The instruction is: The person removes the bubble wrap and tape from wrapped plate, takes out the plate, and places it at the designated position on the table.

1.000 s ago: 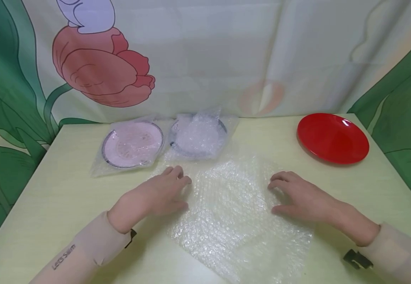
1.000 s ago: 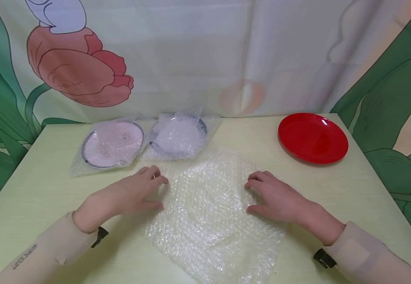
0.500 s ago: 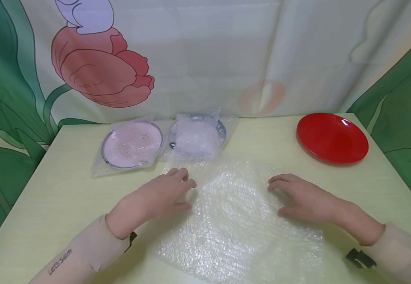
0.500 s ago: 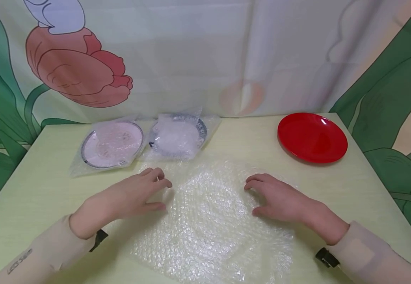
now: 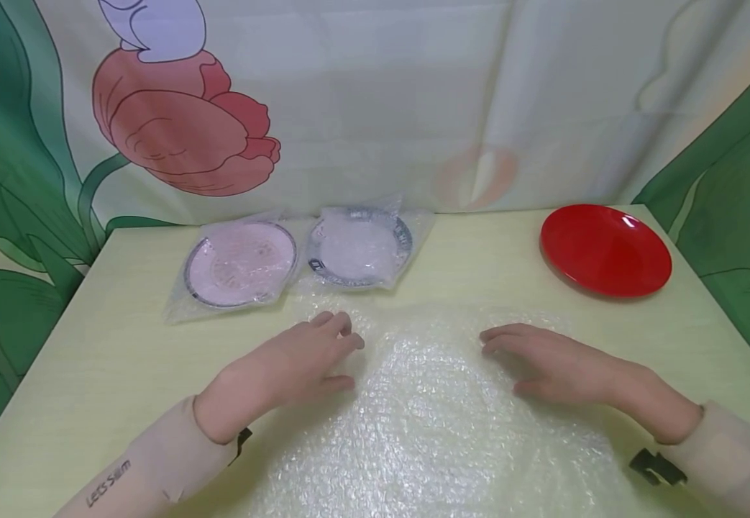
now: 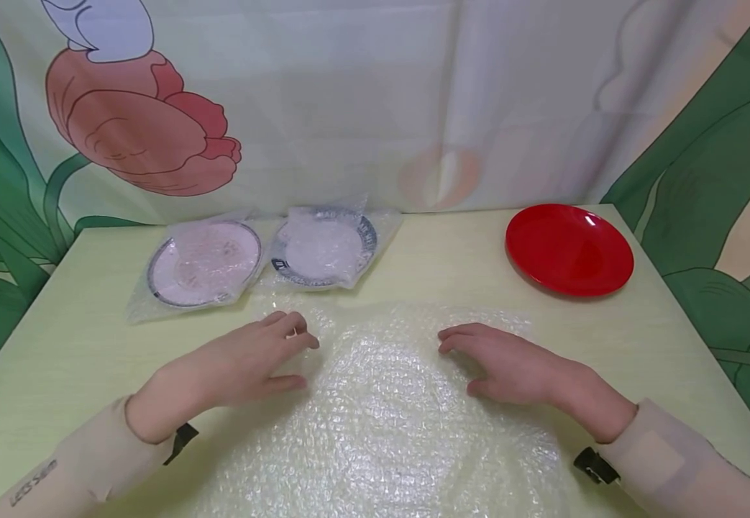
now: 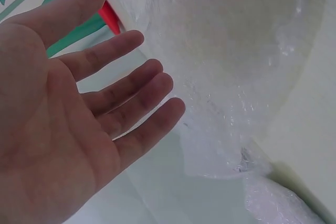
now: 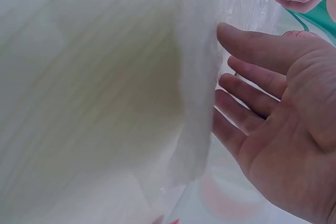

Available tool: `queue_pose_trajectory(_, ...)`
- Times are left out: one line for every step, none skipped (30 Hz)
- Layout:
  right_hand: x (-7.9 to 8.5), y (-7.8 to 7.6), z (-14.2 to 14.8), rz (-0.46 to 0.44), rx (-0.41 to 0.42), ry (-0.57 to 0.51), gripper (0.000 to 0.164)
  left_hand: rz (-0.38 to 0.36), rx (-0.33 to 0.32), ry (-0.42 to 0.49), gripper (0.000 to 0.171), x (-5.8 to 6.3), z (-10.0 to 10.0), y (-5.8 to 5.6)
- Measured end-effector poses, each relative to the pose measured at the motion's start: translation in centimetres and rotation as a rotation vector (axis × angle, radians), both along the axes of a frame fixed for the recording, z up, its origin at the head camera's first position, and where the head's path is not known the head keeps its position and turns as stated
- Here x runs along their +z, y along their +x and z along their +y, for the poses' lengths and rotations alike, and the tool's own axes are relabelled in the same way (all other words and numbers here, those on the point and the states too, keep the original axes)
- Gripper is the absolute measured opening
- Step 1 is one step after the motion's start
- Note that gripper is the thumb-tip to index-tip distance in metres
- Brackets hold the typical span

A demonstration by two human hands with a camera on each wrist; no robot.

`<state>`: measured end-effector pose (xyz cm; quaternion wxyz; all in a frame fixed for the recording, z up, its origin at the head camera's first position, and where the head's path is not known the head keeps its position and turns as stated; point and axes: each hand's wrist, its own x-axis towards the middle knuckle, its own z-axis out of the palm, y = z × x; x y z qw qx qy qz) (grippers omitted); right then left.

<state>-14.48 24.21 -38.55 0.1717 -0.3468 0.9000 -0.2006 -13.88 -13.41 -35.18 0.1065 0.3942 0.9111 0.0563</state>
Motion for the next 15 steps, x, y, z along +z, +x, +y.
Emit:
queue_pose_trajectory(0.04, 0.01, 0.0, -0.001, 0.005, 0.0, 0.059, -0.006, 0.001, -0.003, 0.044, -0.01, 0.04, 0.03)
queue_pose_trajectory(0.08, 0.03, 0.01, -0.003, 0.01, -0.002, 0.059, -0.016, 0.006, -0.004, 0.044, -0.03, 0.07, 0.07)
queue_pose_trajectory(0.11, 0.03, 0.0, -0.006, 0.014, -0.003, 0.059, -0.026, 0.011, -0.006, 0.044, -0.03, 0.09, 0.11)
queue_pose_trajectory(0.14, 0.04, -0.02, -0.01, 0.014, -0.001, 0.06, -0.038, 0.018, -0.009, 0.044, -0.02, 0.11, 0.16)
queue_pose_trajectory(0.17, 0.06, -0.06, -0.014, 0.015, 0.0, 0.06, -0.049, 0.025, -0.013, 0.044, 0.05, 0.11, 0.22)
queue_pose_trajectory(0.2, 0.07, -0.11, -0.017, 0.016, 0.003, 0.06, -0.063, 0.033, -0.015, 0.044, 0.09, 0.09, 0.28)
queue_pose_trajectory(0.23, 0.09, -0.15, -0.021, 0.014, 0.009, 0.06, -0.081, 0.045, -0.019, 0.044, 0.13, 0.07, 0.34)
queue_pose_trajectory(0.26, 0.13, -0.19, -0.025, 0.012, 0.016, 0.06, -0.097, 0.058, -0.026, 0.045, 0.17, 0.04, 0.39)
queue_pose_trajectory(0.29, 0.17, -0.23, -0.025, 0.011, 0.024, 0.06, -0.114, 0.071, -0.034, 0.046, 0.2, 0.0, 0.43)
queue_pose_trajectory(0.32, 0.21, -0.26, -0.026, 0.011, 0.032, 0.06, -0.133, 0.084, -0.042, 0.047, 0.22, -0.03, 0.47)
queue_pose_trajectory(0.35, 0.24, -0.28, -0.025, 0.014, 0.039, 0.06, -0.151, 0.099, -0.05, 0.047, 0.21, -0.07, 0.49)
queue_pose_trajectory(0.38, 0.26, -0.29, -0.023, 0.016, 0.045, 0.06, -0.171, 0.113, -0.057, 0.048, 0.14, -0.1, 0.5)
queue_pose_trajectory(0.4, 0.27, -0.3, -0.025, 0.016, 0.05, 0.06, -0.187, 0.126, -0.066, 0.048, 0.11, -0.12, 0.5)
queue_pose_trajectory(0.41, 0.27, -0.31, -0.026, 0.015, 0.054, 0.061, -0.199, 0.136, -0.072, 0.048, 0.07, -0.14, 0.5)
queue_pose_trajectory(0.43, 0.23, -0.33, -0.027, 0.015, 0.058, 0.061, -0.208, 0.144, -0.075, 0.048, 0.0, -0.17, 0.49)
